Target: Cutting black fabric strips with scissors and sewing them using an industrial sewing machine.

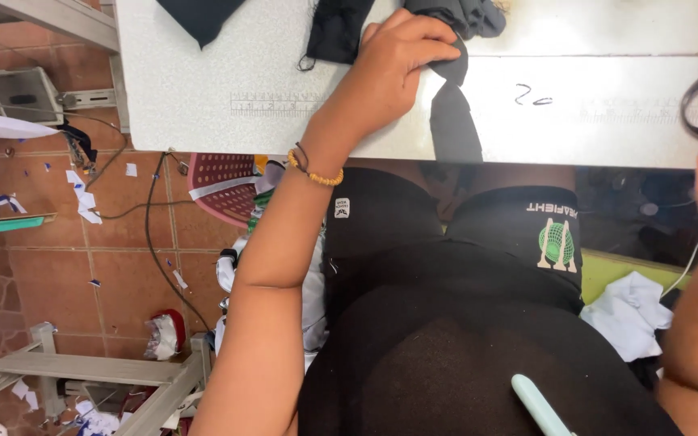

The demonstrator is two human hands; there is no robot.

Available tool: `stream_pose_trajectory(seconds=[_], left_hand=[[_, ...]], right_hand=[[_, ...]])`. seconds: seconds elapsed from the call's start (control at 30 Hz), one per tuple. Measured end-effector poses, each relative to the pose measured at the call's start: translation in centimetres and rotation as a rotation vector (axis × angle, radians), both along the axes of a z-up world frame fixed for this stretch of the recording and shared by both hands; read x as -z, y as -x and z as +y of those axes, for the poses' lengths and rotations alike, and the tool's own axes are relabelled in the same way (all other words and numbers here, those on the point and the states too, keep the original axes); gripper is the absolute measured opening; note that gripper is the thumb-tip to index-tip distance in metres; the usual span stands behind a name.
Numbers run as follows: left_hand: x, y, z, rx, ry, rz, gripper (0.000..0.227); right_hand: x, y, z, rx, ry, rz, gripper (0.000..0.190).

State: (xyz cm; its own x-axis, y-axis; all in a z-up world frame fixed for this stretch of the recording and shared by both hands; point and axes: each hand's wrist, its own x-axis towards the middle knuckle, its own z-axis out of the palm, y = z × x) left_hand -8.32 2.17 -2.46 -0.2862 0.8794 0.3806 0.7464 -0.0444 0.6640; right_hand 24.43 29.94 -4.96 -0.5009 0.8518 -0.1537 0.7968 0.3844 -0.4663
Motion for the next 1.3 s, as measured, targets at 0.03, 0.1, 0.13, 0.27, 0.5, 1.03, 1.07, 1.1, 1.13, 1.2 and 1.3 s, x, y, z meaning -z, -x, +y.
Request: stream_pose_trajectory(seconds=[0.03, 0.1, 0.13, 0.27, 0.5, 1.03, 1.07, 1.1, 1.13, 1.2, 1.3], left_hand=[[0.4, -0.1, 0.1, -0.024, -0.020, 0.013, 0.047], [0.7, -0.5, 0.0, -0.048, -0.035, 0.027, 0.047], [0.5, -0.8, -0.1, -0.070, -0.038, 0.034, 0.040], [0.6, -1.1, -0.2, -0.100, -0.083, 0.117, 0.034], [0.6, -1.0, 0.1, -0.148, -0.066, 0.098, 0.036], [-0.6, -4.3, -0.6, -0.312, 0.045, 0.227, 0.034], [-0.9, -4.4, -0.6, -0.324, 0.043, 0.178, 0.031], [-0.7, -4.3, -0.7, -0.323, 0.047, 0.175, 0.031], [-0.6, -4.3, -0.8, -0.316, 0.043, 0.160, 0.031], [-0.6, -4.3, -0.7, -0.296, 0.036, 0.145, 0.031], [-0.8, -4.4, -0.8, -0.300, 0.021, 0.196, 0.030]], right_hand=[[0.6, -0.4, -0.7, -0.069, 0.187, 0.228, 0.018], [-1.3, 2.9, -6.3, -0.141, 0.378, 0.457, 0.026], [-3.7, 5.4, -12.0, -0.379, 0.262, 0.389, 0.008], [5.5, 6.3, -17.9, -0.604, 0.171, 0.220, 0.044], [-1.5, 6.1, -19.7, -0.425, 0.517, 0.569, 0.042], [-3.0, 3.0, -14.7, -0.503, -0.325, 0.174, 0.036], [-3.3, 2.7, -14.1, -0.468, -0.348, 0.221, 0.047], [-3.1, 2.3, -13.4, -0.468, -0.343, 0.219, 0.047], [-2.9, 1.9, -12.6, -0.482, -0.423, 0.252, 0.044], [-2.8, 1.6, -11.7, -0.485, -0.506, 0.282, 0.041], [-4.2, 2.6, -12.0, -0.619, -0.650, 0.203, 0.014]])
